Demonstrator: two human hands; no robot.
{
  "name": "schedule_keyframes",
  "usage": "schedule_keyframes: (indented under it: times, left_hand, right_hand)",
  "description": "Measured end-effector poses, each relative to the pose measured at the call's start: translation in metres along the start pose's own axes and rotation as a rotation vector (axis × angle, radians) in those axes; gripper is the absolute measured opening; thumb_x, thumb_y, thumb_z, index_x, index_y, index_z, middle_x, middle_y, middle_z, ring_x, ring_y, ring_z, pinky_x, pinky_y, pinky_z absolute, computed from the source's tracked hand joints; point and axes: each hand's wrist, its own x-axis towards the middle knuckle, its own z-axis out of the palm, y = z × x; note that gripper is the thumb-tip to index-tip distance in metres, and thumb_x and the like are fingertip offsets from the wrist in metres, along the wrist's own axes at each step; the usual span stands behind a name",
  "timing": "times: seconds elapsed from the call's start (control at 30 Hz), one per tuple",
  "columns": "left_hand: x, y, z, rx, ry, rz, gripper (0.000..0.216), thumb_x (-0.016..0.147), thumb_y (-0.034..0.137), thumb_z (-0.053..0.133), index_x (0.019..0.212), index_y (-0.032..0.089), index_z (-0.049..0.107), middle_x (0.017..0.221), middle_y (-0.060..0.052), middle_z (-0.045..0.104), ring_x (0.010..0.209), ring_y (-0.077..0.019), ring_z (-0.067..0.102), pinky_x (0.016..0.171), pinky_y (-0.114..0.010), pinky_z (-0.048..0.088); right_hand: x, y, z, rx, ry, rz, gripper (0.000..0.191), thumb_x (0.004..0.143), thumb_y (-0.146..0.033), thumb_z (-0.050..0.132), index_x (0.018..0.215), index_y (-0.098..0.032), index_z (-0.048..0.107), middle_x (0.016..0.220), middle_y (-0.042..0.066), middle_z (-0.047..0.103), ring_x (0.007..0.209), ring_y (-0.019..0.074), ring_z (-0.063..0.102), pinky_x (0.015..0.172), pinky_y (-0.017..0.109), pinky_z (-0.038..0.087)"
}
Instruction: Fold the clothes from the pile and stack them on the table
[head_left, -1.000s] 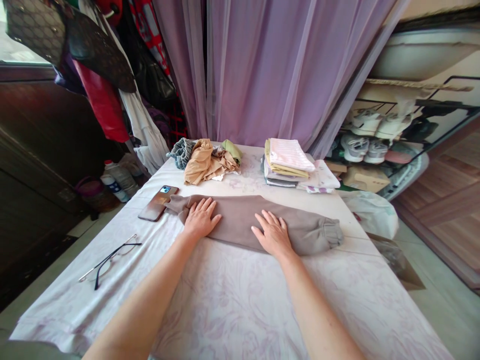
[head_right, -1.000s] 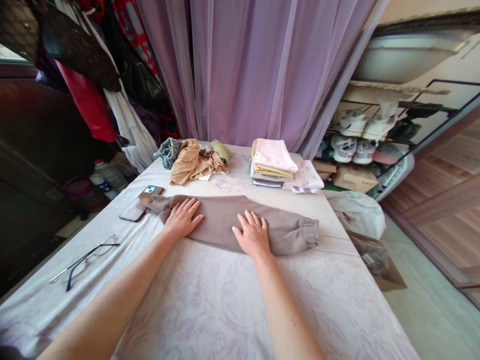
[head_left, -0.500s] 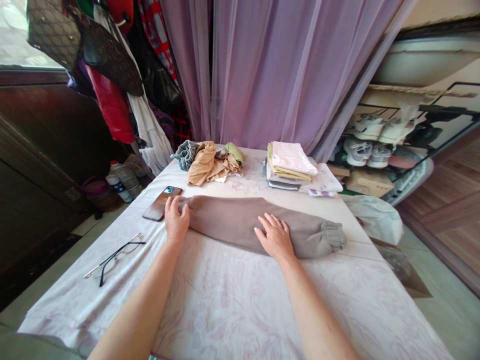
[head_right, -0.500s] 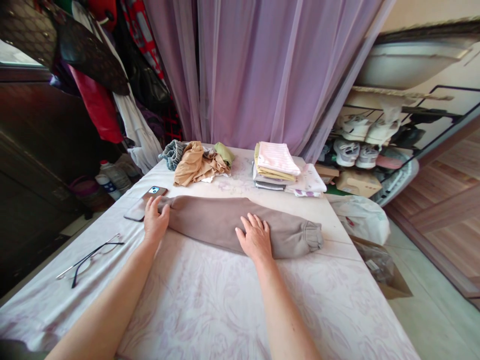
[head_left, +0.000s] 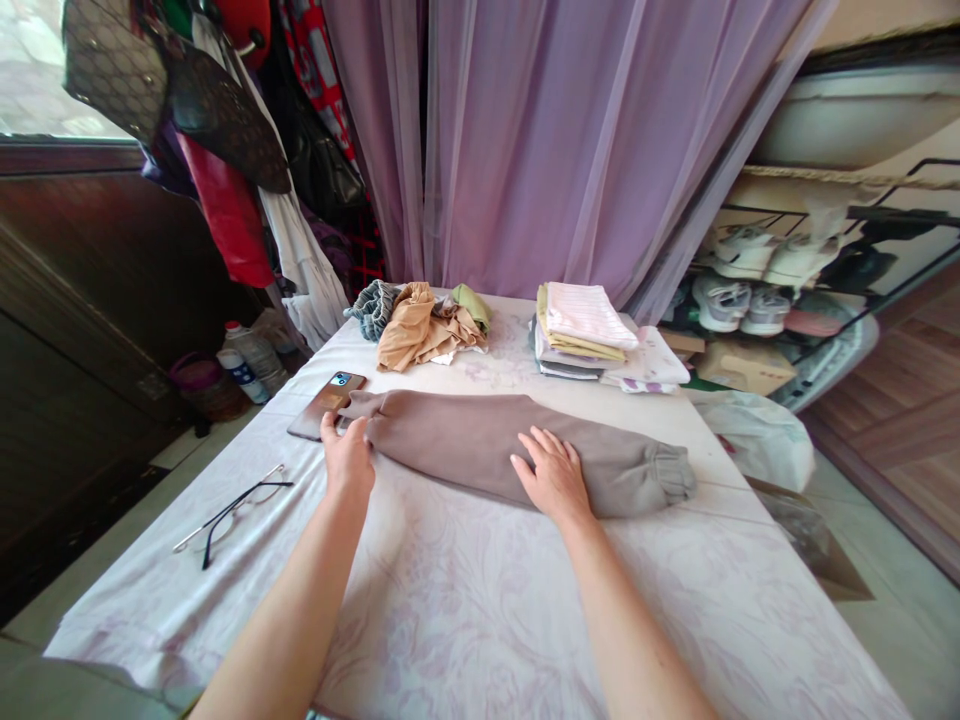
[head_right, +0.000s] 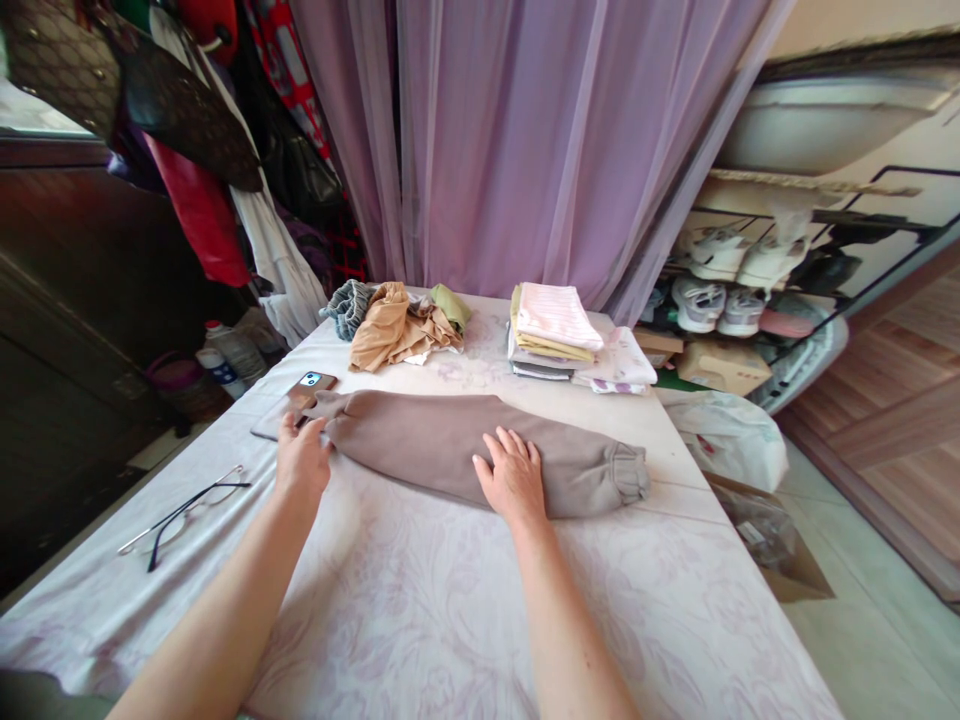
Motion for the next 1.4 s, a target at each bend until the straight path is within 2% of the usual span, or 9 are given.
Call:
schedule_keyframes:
  times: [0.17,0.4,0.5,0.67,0.93,1.1,1.23,1.3,1.4]
  left_hand:
    - [-0.001,0.012,0.001,-0.218,0.113,-0.195,0.06,0.075,0.012,0.058,0.128,0.034,0.042,0.121,-0.002,0.062,0.107,-0.0159,0.064,0.078,-0.029,0.056]
    - [0.006,0.011,0.0,-0.219,-0.006,-0.319,0.014,0.082,0.021,0.056,0.096,0.023,0.057,0.098,-0.004,0.067,0.085,-0.0143,0.069,0.071,-0.025,0.056]
    - [0.002,0.01,0.008,-0.202,-0.066,-0.317,0.012,0.084,0.032,0.06,0.09,0.022,0.06,0.093,-0.004,0.069,0.083,-0.016,0.069,0.07,-0.026,0.056]
    - [-0.006,0.01,0.021,-0.251,-0.11,-0.206,0.02,0.079,0.022,0.069,0.098,0.021,0.062,0.095,-0.003,0.073,0.088,-0.0149,0.069,0.079,-0.026,0.055]
    - [-0.018,0.018,0.033,-0.226,-0.107,-0.168,0.014,0.082,0.015,0.06,0.095,0.021,0.06,0.093,-0.002,0.072,0.089,-0.0161,0.07,0.081,-0.028,0.054]
    - [-0.046,0.032,0.062,-0.196,-0.349,0.018,0.027,0.081,0.025,0.062,0.109,0.023,0.061,0.103,-0.004,0.072,0.097,-0.0193,0.069,0.084,-0.03,0.054]
    - [-0.078,0.033,0.097,-0.135,-0.468,0.173,0.033,0.081,0.026,0.063,0.114,0.019,0.063,0.107,-0.004,0.071,0.103,-0.0186,0.066,0.095,-0.031,0.048]
    - [-0.095,0.029,0.115,-0.039,-0.494,0.239,0.03,0.081,0.023,0.062,0.111,0.019,0.065,0.103,-0.003,0.072,0.103,-0.0195,0.066,0.096,-0.032,0.048]
    - [-0.12,0.019,0.136,0.169,-0.567,0.364,0.038,0.083,0.018,0.057,0.12,0.022,0.064,0.109,-0.004,0.072,0.105,-0.022,0.066,0.098,-0.036,0.048]
  right_hand:
    - [0.0,0.001,0.002,0.012,0.028,-0.011,0.04,0.094,-0.035,0.045,0.129,-0.023,0.061,0.143,0.01,0.054,0.133,0.0258,0.044,0.11,0.048,0.028]
    - [0.0,0.002,0.003,0.023,0.032,-0.015,0.041,0.093,-0.036,0.044,0.128,-0.022,0.061,0.143,0.011,0.054,0.133,0.0263,0.045,0.11,0.048,0.028]
    - [0.0,0.002,0.003,0.025,0.04,-0.017,0.041,0.093,-0.036,0.045,0.128,-0.023,0.062,0.142,0.01,0.055,0.132,0.0261,0.045,0.11,0.048,0.029]
    - [-0.001,0.002,0.003,0.022,0.035,-0.012,0.041,0.094,-0.036,0.044,0.128,-0.022,0.062,0.142,0.01,0.054,0.132,0.026,0.045,0.11,0.048,0.028]
    - [0.001,0.008,0.01,0.134,0.131,-0.026,0.039,0.092,-0.032,0.045,0.121,-0.018,0.067,0.134,0.013,0.061,0.126,0.0261,0.052,0.109,0.045,0.035]
    - [0.004,0.02,0.011,0.472,0.245,0.048,0.04,0.091,-0.035,0.041,0.112,-0.02,0.071,0.124,0.01,0.068,0.115,0.0233,0.062,0.104,0.04,0.046]
    - [0.004,0.026,0.005,0.773,0.232,0.151,0.047,0.09,-0.048,0.043,0.115,-0.019,0.07,0.121,0.011,0.07,0.115,0.0256,0.063,0.103,0.043,0.048]
    - [0.003,0.027,0.002,0.929,0.188,0.195,0.056,0.09,-0.056,0.042,0.125,-0.018,0.064,0.125,0.012,0.067,0.113,0.0267,0.064,0.097,0.043,0.053]
    - [0.002,0.027,-0.005,1.11,0.089,0.227,0.07,0.093,-0.064,0.029,0.146,-0.019,0.044,0.136,0.014,0.06,0.109,0.0264,0.066,0.083,0.041,0.058]
